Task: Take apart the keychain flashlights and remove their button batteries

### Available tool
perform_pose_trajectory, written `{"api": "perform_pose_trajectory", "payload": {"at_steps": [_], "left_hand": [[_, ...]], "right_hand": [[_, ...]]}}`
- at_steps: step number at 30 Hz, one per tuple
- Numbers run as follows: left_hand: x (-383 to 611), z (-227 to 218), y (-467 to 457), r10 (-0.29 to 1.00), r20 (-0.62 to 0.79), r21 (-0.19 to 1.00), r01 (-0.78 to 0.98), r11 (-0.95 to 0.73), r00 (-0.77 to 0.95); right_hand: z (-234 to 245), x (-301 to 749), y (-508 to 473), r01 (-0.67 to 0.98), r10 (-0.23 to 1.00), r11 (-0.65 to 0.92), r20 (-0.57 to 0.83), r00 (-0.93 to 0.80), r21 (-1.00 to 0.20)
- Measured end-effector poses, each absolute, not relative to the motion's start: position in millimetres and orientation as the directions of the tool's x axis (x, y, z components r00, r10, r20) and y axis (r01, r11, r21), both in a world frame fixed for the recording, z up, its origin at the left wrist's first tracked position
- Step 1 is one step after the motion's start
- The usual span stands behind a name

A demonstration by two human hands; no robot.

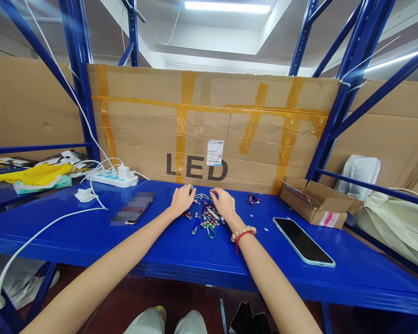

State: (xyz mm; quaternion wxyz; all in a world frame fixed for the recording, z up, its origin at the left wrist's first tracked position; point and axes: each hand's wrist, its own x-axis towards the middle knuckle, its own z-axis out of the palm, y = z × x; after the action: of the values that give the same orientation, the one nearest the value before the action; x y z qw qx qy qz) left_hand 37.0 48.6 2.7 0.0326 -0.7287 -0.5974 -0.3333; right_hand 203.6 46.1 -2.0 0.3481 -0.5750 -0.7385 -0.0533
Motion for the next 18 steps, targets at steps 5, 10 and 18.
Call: {"api": "perform_pose_trajectory", "payload": {"at_steps": [5,10,18], "left_hand": [[36.9,3.4,47.8,0.853,0.517,0.348,0.894,-0.283,0.069],[36.9,3.1,48.2,0.851,0.52,0.349,0.892,-0.286,0.07],[37.0,3.0,48.2,0.852,0.518,0.35,0.891,-0.288,0.072]], "right_hand": [[-2.0,203.4,46.3,0.883,0.812,0.335,0.576,-0.095,-0.327],[-0.2,202.8,44.2,0.885,0.822,0.327,0.562,-0.093,-0.332],[1.9,201.4,41.9,0.877,0.846,0.305,0.529,-0.07,-0.37]]}}
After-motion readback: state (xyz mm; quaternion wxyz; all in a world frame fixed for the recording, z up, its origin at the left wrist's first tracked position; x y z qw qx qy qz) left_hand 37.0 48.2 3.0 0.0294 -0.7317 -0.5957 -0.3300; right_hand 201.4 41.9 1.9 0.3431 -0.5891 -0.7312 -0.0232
